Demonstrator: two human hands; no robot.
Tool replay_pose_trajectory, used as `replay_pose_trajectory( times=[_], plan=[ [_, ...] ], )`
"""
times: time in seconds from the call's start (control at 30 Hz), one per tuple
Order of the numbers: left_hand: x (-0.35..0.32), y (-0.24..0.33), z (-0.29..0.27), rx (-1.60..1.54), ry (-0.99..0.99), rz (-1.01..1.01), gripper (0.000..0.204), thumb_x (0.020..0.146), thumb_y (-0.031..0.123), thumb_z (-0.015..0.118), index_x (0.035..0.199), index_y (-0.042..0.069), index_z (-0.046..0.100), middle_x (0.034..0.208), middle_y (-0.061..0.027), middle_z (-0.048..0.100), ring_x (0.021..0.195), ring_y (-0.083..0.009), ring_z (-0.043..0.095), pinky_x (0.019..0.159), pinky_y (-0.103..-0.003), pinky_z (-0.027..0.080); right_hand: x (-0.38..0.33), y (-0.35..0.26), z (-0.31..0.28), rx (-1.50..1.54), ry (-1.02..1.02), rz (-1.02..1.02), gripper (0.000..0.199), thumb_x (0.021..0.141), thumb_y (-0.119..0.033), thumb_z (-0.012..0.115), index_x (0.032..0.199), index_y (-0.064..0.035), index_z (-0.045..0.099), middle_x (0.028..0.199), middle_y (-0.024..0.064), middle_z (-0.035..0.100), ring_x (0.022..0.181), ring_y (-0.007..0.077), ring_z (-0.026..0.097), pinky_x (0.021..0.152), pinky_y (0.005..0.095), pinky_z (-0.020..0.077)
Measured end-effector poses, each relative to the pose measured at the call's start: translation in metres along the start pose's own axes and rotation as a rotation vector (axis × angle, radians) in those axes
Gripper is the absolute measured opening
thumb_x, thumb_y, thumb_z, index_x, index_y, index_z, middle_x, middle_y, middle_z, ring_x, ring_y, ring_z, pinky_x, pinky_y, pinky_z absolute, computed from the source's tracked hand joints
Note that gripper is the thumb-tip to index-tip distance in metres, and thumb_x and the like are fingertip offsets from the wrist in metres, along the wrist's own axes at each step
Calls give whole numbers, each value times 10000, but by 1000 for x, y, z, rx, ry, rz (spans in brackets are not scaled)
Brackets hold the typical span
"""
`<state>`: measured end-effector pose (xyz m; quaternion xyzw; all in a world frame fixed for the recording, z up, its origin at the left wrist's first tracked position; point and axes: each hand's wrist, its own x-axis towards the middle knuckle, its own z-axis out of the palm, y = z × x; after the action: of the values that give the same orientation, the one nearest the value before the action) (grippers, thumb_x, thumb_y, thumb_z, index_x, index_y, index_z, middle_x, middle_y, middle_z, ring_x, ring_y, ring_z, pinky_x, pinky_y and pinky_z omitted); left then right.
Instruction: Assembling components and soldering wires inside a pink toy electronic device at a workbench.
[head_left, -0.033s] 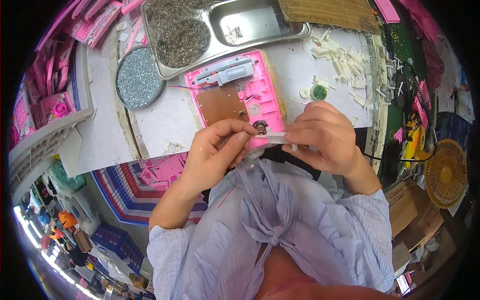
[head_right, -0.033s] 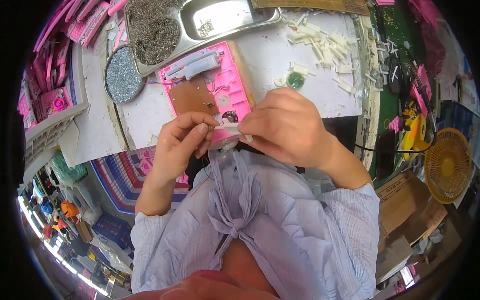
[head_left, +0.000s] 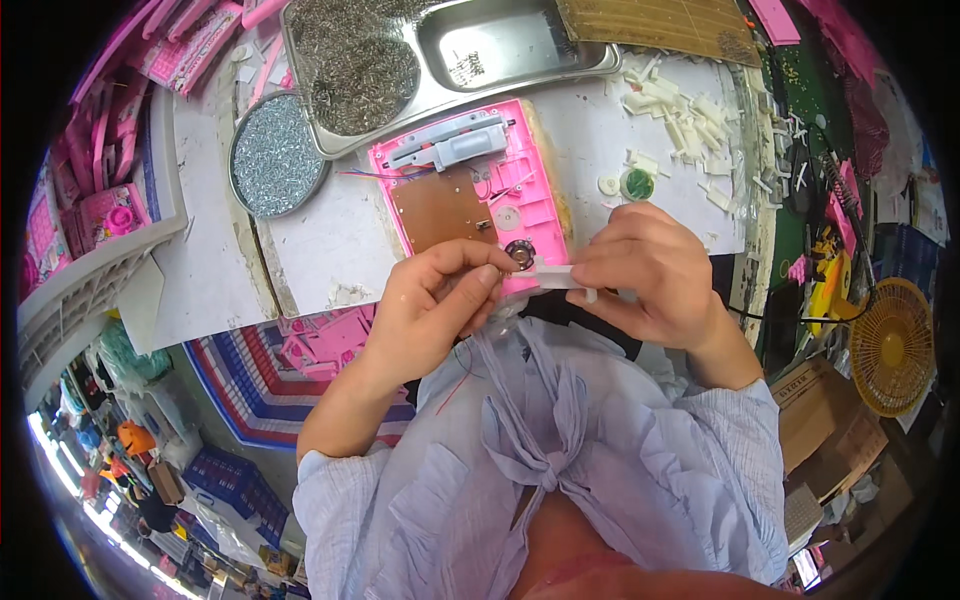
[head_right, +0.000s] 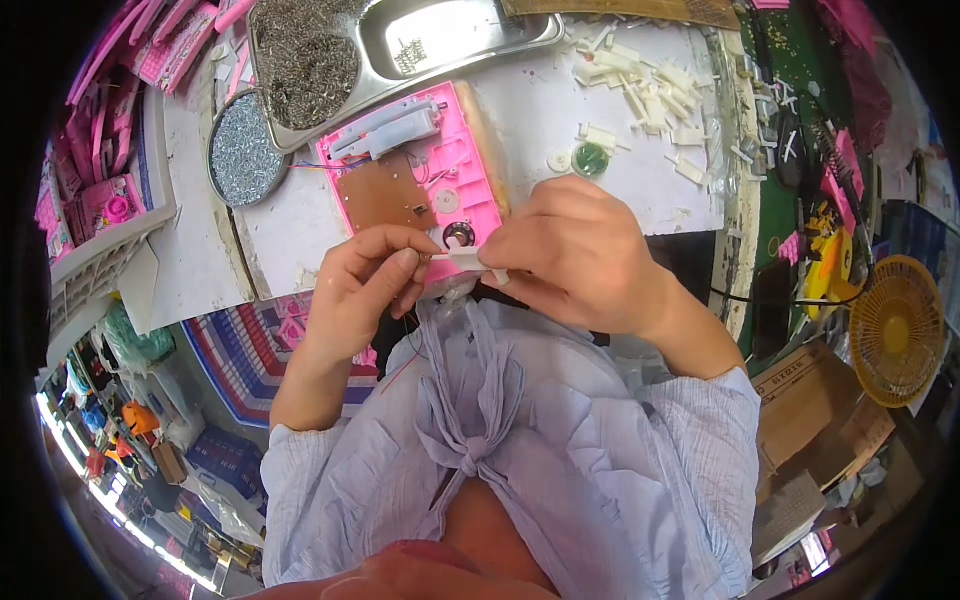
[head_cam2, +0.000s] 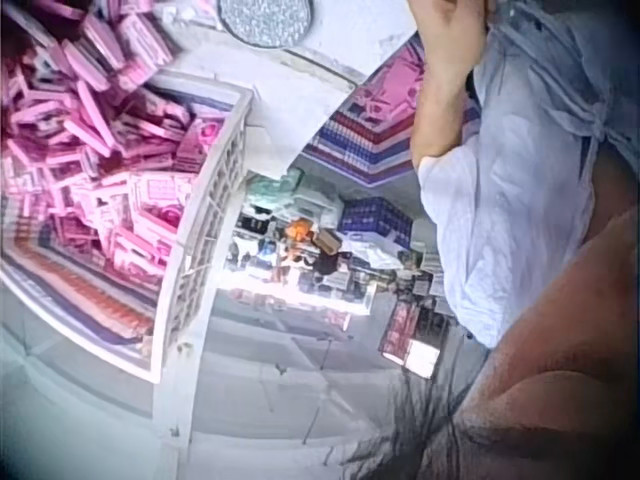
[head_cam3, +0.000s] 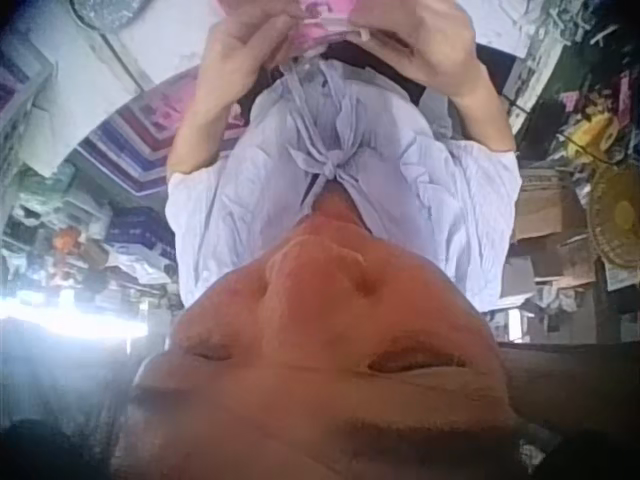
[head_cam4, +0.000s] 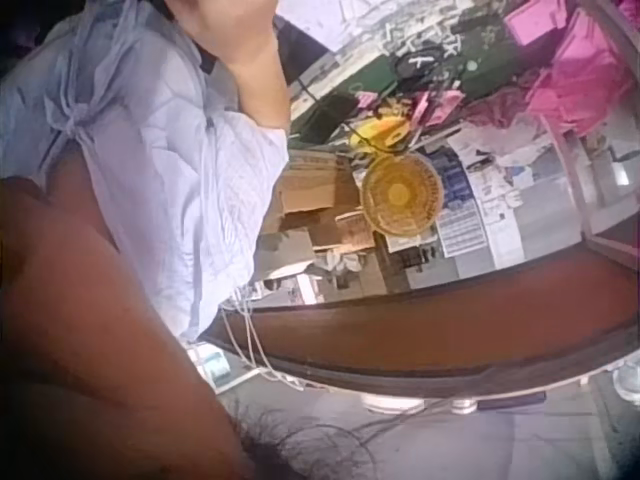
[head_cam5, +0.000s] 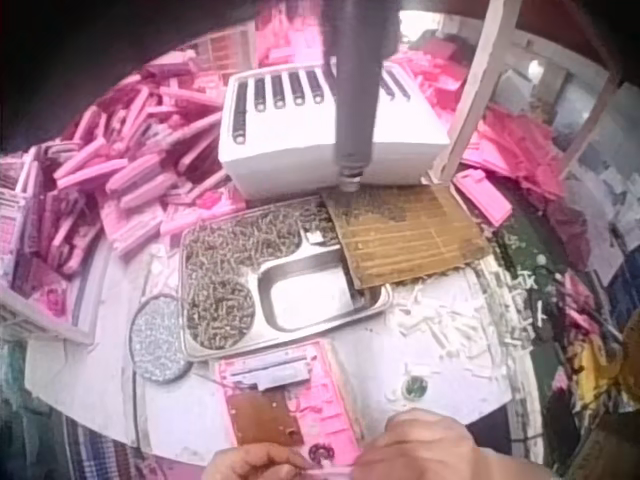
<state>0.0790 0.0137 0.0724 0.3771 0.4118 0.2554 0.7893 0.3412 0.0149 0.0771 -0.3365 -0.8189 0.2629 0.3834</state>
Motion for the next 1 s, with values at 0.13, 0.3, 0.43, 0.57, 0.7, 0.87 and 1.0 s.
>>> replay_pose_trajectory(
  times=[0.13,0.3,0.43,0.57,0.7,0.87,1.0],
  plan=[
    [4,-1,2,-29,-13,-55,203,1072,94,540,1195,-20,655,834,26,580,663,-31,485,581,-203,391,-3,0,-4,19,-6,-9,354,714,-48,880,1009,-77,686,933,52,734,791,258,684,711,385,531],
    [3,-2,10,101,19,-11,203,1064,98,560,1189,-30,656,849,17,603,673,-34,499,593,-203,404,-7,3,2,-23,-2,-64,345,727,-50,859,1029,-62,691,943,59,728,796,257,687,696,376,526],
    [2,3,8,-31,-52,-108,213,1064,121,573,1186,-28,663,894,3,645,723,-36,547,616,-210,437,-15,8,2,90,-70,68,368,756,-57,868,1065,-65,669,969,89,745,836,251,704,757,381,539],
    [22,31,1,456,-43,53,214,1012,148,650,1145,-14,694,828,-49,689,696,-119,639,615,-271,497,-34,6,7,629,30,584,294,884,-34,778,1136,3,631,1039,105,735,912,175,702,814,311,541],
    [67,23,5,1298,255,531,227,943,237,724,1039,31,730,782,-100,711,688,-232,702,626,-350,542,-41,15,3,853,114,720,296,952,-16,691,1203,43,544,1078,121,724,987,129,679,883,262,506],
    [80,15,16,1557,284,380,195,903,255,743,965,71,731,812,-110,726,687,-313,702,630,-411,559,-41,15,-3,712,178,668,262,941,-15,704,1166,37,581,1057,111,721,1008,132,671,891,275,506],
    [73,6,9,1217,331,552,145,901,200,726,879,62,688,737,-97,680,640,-295,675,572,-405,515,-38,24,0,411,188,586,225,882,-50,778,1073,-8,668,1034,87,707,977,177,662,853,306,515]
  ],
)
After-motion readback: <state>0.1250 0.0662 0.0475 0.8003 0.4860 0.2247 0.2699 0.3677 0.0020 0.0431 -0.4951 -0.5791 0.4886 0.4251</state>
